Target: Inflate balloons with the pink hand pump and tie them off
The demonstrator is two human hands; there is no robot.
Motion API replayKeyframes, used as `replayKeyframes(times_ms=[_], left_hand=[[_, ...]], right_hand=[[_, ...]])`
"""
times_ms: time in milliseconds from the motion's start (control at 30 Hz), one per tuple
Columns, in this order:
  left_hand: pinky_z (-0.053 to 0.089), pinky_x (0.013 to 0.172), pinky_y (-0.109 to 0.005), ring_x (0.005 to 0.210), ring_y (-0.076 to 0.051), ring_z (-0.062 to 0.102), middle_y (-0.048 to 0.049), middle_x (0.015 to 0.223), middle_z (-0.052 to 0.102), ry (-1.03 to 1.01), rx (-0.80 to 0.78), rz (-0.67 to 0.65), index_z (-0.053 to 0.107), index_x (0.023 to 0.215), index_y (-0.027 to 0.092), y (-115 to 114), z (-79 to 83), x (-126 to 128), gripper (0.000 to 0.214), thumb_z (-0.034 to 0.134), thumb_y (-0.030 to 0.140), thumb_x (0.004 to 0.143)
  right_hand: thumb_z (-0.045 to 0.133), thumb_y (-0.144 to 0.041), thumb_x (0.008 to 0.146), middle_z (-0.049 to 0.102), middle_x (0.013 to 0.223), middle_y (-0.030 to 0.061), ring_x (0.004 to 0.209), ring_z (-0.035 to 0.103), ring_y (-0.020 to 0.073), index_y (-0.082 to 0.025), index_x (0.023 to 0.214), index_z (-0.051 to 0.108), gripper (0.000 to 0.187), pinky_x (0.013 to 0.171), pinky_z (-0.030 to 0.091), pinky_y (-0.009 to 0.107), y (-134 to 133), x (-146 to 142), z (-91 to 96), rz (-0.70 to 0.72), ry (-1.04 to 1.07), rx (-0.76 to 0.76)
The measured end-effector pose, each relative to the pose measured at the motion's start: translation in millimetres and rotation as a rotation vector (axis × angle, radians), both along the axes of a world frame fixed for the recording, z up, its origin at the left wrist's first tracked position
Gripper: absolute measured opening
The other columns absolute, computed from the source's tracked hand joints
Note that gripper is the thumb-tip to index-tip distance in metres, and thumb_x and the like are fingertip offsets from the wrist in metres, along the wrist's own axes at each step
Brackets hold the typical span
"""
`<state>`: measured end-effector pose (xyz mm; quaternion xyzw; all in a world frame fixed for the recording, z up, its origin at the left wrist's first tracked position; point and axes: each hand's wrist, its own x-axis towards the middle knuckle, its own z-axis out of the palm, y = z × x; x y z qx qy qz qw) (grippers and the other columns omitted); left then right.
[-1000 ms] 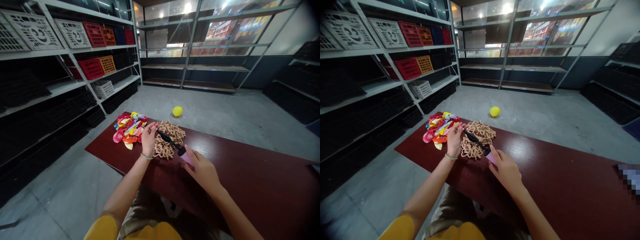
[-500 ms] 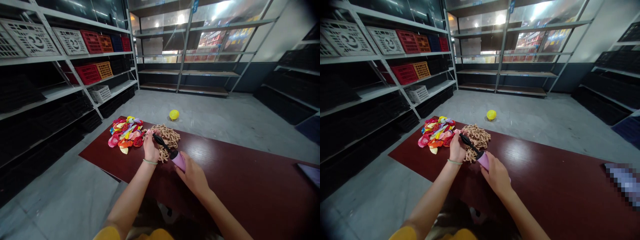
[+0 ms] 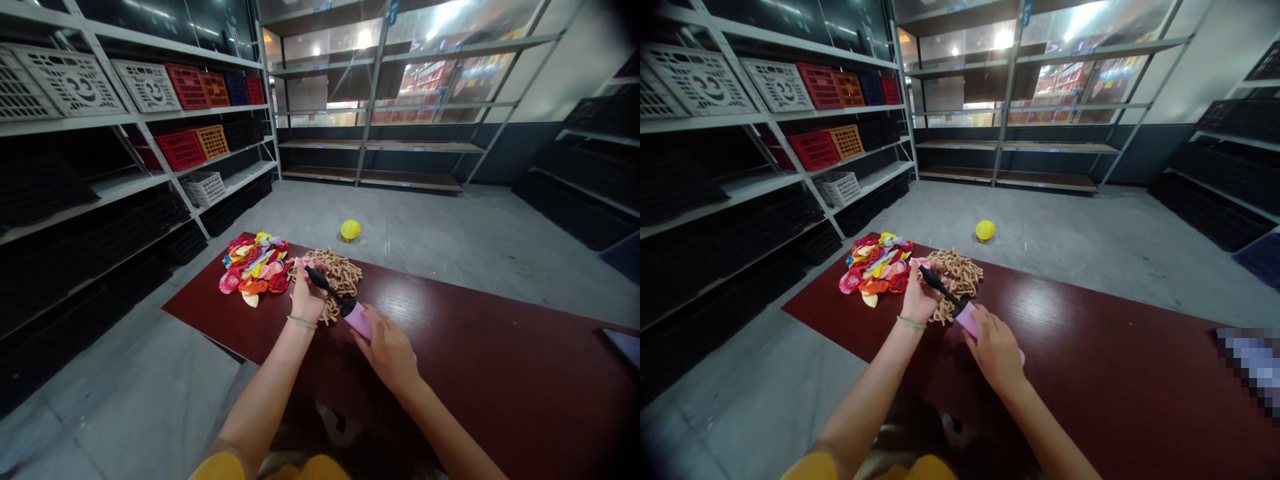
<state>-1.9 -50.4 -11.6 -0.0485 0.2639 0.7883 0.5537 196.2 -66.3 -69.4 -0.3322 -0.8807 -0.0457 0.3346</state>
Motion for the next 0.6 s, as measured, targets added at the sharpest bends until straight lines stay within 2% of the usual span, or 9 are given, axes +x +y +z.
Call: replayKeyframes(times_ms=[67,167,233,333,467,600], left_hand=[[0.055,0.077,-0.035,0.085,-0.02,0.068,-0.0094,0.095,0.07,0.04,0.022,-0.034,0.065,0.09,0.015,-0.2,-0.4,1.0,0.039,0.057,0.054,0.091],[0.055,0.078,-0.032,0.09,-0.019,0.067,-0.0094,0.103,0.068,0.127,0.134,0.021,0.064,0.098,0.016,1.1,0.0,2.7,0.032,0.054,0.046,0.095],[0.055,0.077,-0.032,0.081,-0.016,0.066,-0.0048,0.093,0.066,0.198,0.208,0.09,0.062,0.105,0.019,1.8,0.9,3.0,0.023,0.056,0.038,0.095],[0.052,0.064,-0.027,0.059,-0.011,0.055,0.0038,0.071,0.052,0.302,0.228,0.191,0.057,0.108,0.023,0.5,5.1,1.8,0.02,0.06,0.035,0.092],[0.042,0.051,-0.021,0.052,-0.008,0.045,0.0063,0.066,0.041,0.387,0.249,0.263,0.052,0.098,0.023,-6.2,21.1,-2.6,0.02,0.064,0.036,0.088],[0.038,0.047,-0.02,0.048,-0.007,0.04,0.0068,0.062,0.036,0.41,0.261,0.304,0.046,0.082,0.022,-15.0,46.1,-13.5,0.022,0.062,0.035,0.089]], right_hand=[[0.057,-0.028,0.092,0.066,0.122,0.0175,0.1,0.067,0.031,-0.014,0.132,0.045,0.044,0.083,0.056,0.045,-0.3,0.1,-0.2,-0.003,0.011,-0.058],[0.057,-0.029,0.093,0.064,0.126,0.0151,0.105,0.066,0.0295,-0.017,0.144,0.037,0.056,0.09,0.055,0.045,-0.2,-0.5,-1.7,0.019,0.024,-0.162],[0.056,-0.028,0.093,0.061,0.133,0.0136,0.113,0.063,0.0288,-0.02,0.151,0.029,0.064,0.096,0.052,0.046,0.7,-0.8,-1.8,0.055,0.026,-0.221],[0.055,-0.025,0.092,0.055,0.141,0.0111,0.123,0.058,0.0281,-0.026,0.156,0.023,0.071,0.103,0.048,0.047,2.3,0.2,2.8,0.1,0.004,-0.323],[0.055,-0.031,0.092,0.059,0.136,0.0093,0.121,0.06,0.0282,-0.032,0.157,0.02,0.073,0.098,0.051,0.046,-0.2,2.9,15.5,0.127,-0.079,-0.496],[0.056,-0.028,0.088,0.058,0.136,0.0141,0.121,0.06,0.0293,-0.023,0.157,0.019,0.078,0.098,0.05,0.045,-10.2,6.0,25.6,0.085,-0.061,-0.538]])
